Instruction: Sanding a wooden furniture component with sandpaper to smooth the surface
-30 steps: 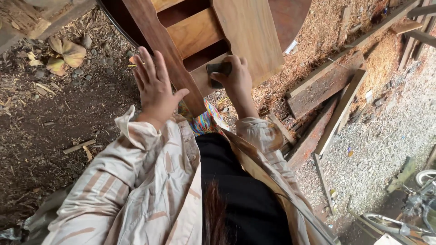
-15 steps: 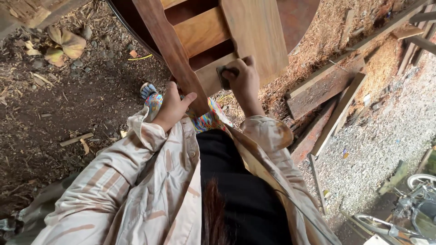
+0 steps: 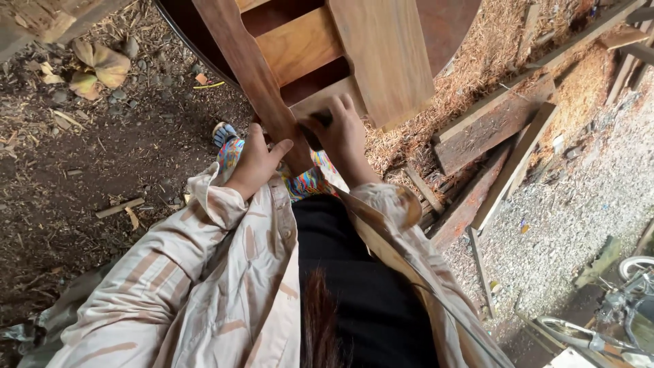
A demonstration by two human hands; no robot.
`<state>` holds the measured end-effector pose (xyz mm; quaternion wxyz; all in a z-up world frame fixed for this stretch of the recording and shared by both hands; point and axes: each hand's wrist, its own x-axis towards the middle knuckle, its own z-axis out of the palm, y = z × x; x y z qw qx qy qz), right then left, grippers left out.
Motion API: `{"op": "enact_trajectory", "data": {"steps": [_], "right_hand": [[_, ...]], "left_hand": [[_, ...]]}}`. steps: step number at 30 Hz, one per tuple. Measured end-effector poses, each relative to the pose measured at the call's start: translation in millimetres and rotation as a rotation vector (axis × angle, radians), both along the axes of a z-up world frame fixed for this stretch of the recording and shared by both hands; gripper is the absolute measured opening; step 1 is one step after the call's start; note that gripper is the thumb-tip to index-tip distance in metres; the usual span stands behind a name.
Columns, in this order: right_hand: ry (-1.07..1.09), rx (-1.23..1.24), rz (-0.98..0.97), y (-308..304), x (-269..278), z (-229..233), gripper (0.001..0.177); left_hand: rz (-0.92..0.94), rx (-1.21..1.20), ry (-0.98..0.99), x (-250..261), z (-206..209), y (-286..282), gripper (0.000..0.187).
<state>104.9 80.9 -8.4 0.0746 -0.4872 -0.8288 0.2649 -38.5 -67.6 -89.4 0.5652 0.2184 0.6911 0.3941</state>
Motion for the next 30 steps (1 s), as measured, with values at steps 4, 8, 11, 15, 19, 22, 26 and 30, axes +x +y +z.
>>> {"op": "enact_trajectory", "data": {"steps": [4, 8, 11, 15, 19, 22, 26, 30], "right_hand": [[0.058, -0.002, -0.094, -4.6, -9.3, -1.3, 0.039], [0.097, 0.055, -0.125, 3.4, -35.6, -8.3, 0.038], [0.079, 0.041, -0.113, -2.5, -19.7, -3.3, 0.041], [0.062, 0.040, -0.161, -7.5, -2.1, -13.3, 0.044], [0.120, 0.028, -0.124, 1.7, -39.9, -4.6, 0.037], [0.089, 0.063, -0.126, 6.1, -38.5, -3.1, 0.039], [0.032, 0.001, -0.073, 5.9, -21.7, -10.0, 0.044], [0.040, 0.238, -0.024, 41.0, -17.2, -13.2, 0.039]], "left_hand": [[0.010, -0.003, -0.019, 2.6, 3.4, 0.3, 0.054], [0.025, 0.030, -0.021, 0.7, 33.1, 5.9, 0.051], [0.025, 0.029, -0.045, -0.1, 45.3, 11.3, 0.052], [0.003, -0.018, -0.062, 4.0, -4.1, -0.5, 0.056], [0.009, -0.016, -0.039, -1.3, 15.0, 4.0, 0.052], [0.029, -0.015, -0.084, 1.3, 21.1, 8.1, 0.056], [0.010, 0.017, -0.030, -2.9, 28.4, 4.3, 0.058], [0.120, 0.199, 0.049, 10.5, 34.2, 4.6, 0.052]]}}
